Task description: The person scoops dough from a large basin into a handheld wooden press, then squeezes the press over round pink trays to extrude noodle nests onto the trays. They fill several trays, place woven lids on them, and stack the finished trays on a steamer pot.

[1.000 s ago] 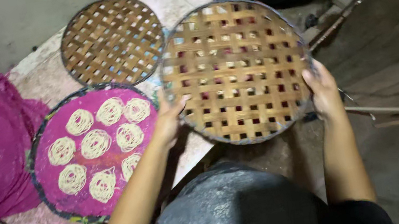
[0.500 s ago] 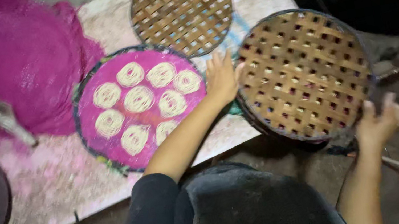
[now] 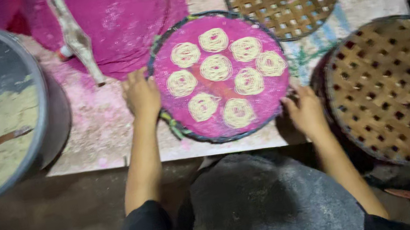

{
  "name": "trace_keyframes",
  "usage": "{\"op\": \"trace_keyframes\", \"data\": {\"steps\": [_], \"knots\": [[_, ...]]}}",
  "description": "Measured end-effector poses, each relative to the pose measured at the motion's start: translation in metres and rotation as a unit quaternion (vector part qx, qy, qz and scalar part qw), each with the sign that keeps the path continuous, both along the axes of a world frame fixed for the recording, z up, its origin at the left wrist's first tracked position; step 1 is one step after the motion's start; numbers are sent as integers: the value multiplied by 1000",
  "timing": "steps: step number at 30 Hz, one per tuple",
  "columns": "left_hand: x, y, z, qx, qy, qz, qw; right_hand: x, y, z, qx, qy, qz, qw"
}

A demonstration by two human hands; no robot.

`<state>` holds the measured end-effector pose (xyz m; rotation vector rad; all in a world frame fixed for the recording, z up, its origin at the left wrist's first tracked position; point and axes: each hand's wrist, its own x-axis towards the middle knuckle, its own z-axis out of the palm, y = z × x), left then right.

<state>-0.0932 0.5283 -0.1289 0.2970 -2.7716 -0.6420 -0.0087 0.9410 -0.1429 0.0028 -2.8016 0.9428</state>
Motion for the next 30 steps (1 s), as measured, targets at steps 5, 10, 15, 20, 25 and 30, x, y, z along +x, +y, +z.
{"op": "trace_keyframes", "data": {"steps": [5,10,15,20,25,30], "knots": [[-2,-14,-10,94,-72,-40,992,3,-3,-20,-29,49,-16,998],[-7,-18,-9,34,1,-65,997,2,-19,-22,-1,58,-52,997],[-19,-22,6,16,-47,-54,997,2,-31,-13,13,70,-79,994],[-15,-21,19,-34,-67,-78,994,-6,-39,-7,-9,98,-95,991],[-10,-15,17,174,36,-129,976,-15,-48,2,-432,-9,-98,897],[-15,-15,15,285,47,-183,940,-8,-55,10,-253,25,-132,958]]}}
